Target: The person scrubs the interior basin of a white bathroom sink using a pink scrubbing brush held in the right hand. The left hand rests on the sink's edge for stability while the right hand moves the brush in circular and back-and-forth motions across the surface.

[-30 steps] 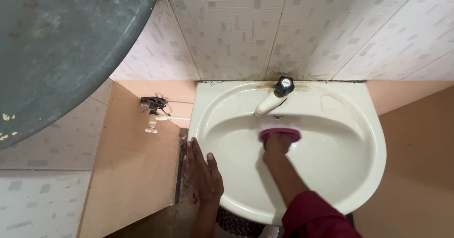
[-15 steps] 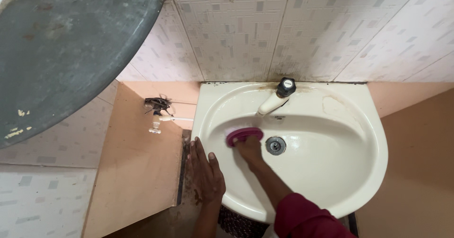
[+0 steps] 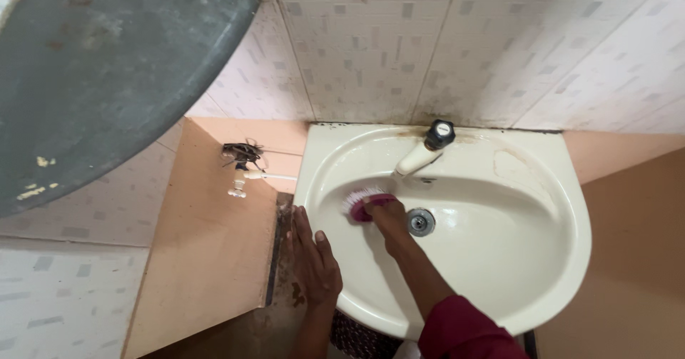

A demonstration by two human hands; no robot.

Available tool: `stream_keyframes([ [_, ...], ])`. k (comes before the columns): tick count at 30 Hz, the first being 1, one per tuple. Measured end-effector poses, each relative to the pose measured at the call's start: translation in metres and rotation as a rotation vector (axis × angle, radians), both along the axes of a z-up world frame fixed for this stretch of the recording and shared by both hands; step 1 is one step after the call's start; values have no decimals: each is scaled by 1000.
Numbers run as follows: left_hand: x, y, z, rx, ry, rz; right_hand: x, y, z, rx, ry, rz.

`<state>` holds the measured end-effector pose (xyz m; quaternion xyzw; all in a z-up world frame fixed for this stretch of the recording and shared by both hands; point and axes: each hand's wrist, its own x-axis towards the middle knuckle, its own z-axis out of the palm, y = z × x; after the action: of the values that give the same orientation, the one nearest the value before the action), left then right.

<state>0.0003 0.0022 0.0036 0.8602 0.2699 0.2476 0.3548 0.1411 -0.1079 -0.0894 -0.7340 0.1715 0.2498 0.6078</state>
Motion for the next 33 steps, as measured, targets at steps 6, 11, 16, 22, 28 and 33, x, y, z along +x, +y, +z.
stream_keyframes([
  [6,0,-1,6,-69,-31,-26,-22,22,-17,-323,-185,-43],
  [11,-2,0,8,-86,-40,-5,-64,42,38,-270,-311,348],
  [16,0,-1,8,-162,-118,-5,-54,19,86,-203,-49,452],
  [22,-2,0,5,-190,-108,4,-53,35,86,-313,-201,434],
  [28,-2,2,0,-226,-143,-17,-53,-63,36,-357,-280,1021],
  [33,-4,1,3,-256,-163,-9,-19,-99,-25,-295,-379,804],
])
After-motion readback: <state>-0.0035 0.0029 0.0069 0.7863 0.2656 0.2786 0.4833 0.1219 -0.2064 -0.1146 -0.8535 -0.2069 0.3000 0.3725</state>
